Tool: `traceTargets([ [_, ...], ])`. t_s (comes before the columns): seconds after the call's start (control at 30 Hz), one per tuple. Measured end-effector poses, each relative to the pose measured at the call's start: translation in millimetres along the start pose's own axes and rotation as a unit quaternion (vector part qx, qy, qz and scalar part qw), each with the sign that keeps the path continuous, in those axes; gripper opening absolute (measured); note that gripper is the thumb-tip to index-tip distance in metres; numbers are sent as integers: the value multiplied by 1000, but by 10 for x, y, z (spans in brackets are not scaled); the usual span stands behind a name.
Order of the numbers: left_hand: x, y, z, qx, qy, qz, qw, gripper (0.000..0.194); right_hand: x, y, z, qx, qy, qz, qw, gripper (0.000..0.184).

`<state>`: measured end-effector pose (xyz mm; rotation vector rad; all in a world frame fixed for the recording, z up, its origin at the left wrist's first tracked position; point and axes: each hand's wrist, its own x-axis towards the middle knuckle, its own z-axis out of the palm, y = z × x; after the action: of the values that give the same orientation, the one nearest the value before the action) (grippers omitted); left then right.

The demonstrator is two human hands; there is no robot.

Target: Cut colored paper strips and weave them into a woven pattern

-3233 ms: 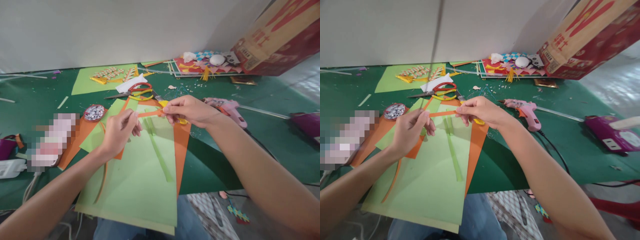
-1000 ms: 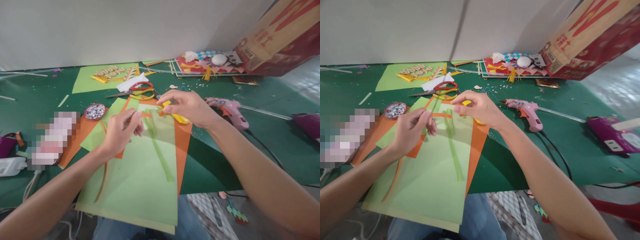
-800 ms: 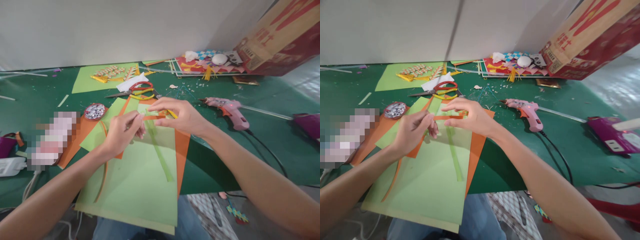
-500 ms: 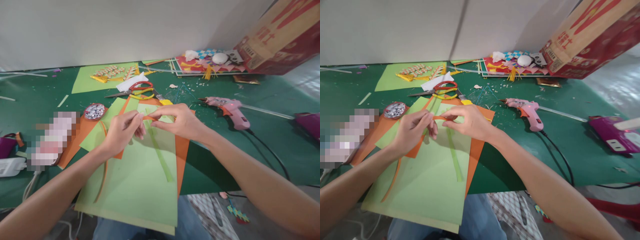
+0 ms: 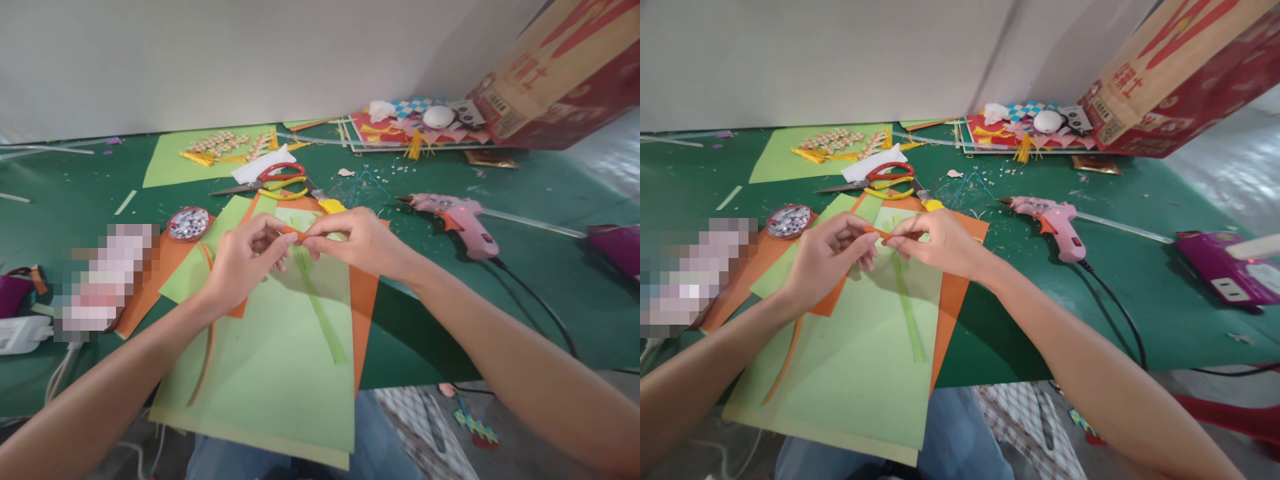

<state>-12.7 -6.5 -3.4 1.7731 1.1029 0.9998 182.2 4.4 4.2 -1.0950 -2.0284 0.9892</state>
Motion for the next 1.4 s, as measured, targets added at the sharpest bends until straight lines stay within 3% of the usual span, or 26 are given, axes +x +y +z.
traceTargets([
  [0.4,-12,-5,-1,16,-29,38,999,13,35,35,-43,116,-111,44,986,34],
  [0.63,-15,15,-15,14,-51,39,998,16,35,60,-38,216,-136,59,965,36],
  [1.13,-10,71,-5,-3,-33,45,998,12,37,18,-37,235,-176,73,953,32],
  [1.4,-12,47,-8,15,-20,57,998,18,22,31,-50,178,-183,55,965,38],
])
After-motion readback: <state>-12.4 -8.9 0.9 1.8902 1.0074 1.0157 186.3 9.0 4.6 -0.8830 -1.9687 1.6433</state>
